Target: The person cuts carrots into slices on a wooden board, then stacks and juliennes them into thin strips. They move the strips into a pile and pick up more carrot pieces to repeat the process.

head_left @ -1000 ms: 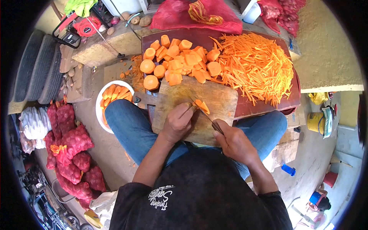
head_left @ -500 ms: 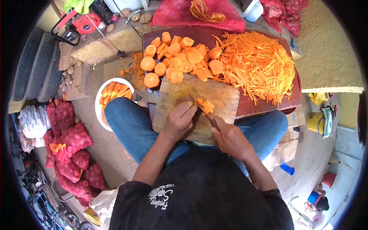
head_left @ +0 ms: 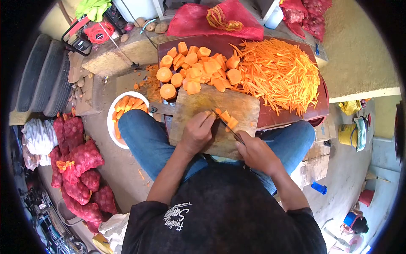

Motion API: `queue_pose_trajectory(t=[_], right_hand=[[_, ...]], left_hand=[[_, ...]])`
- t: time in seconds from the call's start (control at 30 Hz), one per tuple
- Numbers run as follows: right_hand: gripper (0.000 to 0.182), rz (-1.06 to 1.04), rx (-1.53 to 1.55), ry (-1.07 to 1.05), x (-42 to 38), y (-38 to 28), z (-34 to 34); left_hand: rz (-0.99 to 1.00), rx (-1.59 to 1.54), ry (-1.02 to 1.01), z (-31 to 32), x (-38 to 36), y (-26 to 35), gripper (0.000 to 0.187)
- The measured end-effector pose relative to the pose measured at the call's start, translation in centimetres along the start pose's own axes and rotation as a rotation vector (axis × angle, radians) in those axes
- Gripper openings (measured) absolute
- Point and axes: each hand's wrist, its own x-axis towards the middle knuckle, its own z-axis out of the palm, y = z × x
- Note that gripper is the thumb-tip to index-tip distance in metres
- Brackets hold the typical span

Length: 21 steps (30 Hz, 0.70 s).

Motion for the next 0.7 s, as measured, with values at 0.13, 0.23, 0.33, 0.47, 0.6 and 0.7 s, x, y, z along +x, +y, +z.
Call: queue_pose_trajectory(t=[0.13,0.23,0.33,0.47,0.6,0.7], right_hand=[[0.027,-0.006,0.077,-0.016,-1.2,0.1,-0.8],[0.026,-0.067,0.111,0.062,-1.1,-0.2,-1.0],[0.027,-0.127,0.136,0.117,-0.9,-1.3,-1.2],[0.035,-0.117,0.115,0.064,-0.6,-2.3,-1.8],[0.035,-0.157,0.150,0.101,-0.8,-2.2,-1.5],[0.035,-0.141,0.173,0.087,-0.8,-2.3,-1.6]], left_hand=[[-0.030,-0.004,0.008,0.2,0.1,0.2,0.035],[-0.019,-0.007,0.012,0.6,0.3,0.0,0.030],[-0.023,-0.036,0.041,0.3,0.7,0.6,0.024],[-0.024,-0.002,0.009,0.2,-0.2,-0.1,0.022],[-0.003,-0.036,0.041,0.1,0.6,0.2,0.023],[-0.002,-0.045,0.040,0.2,0.5,0.1,0.024]])
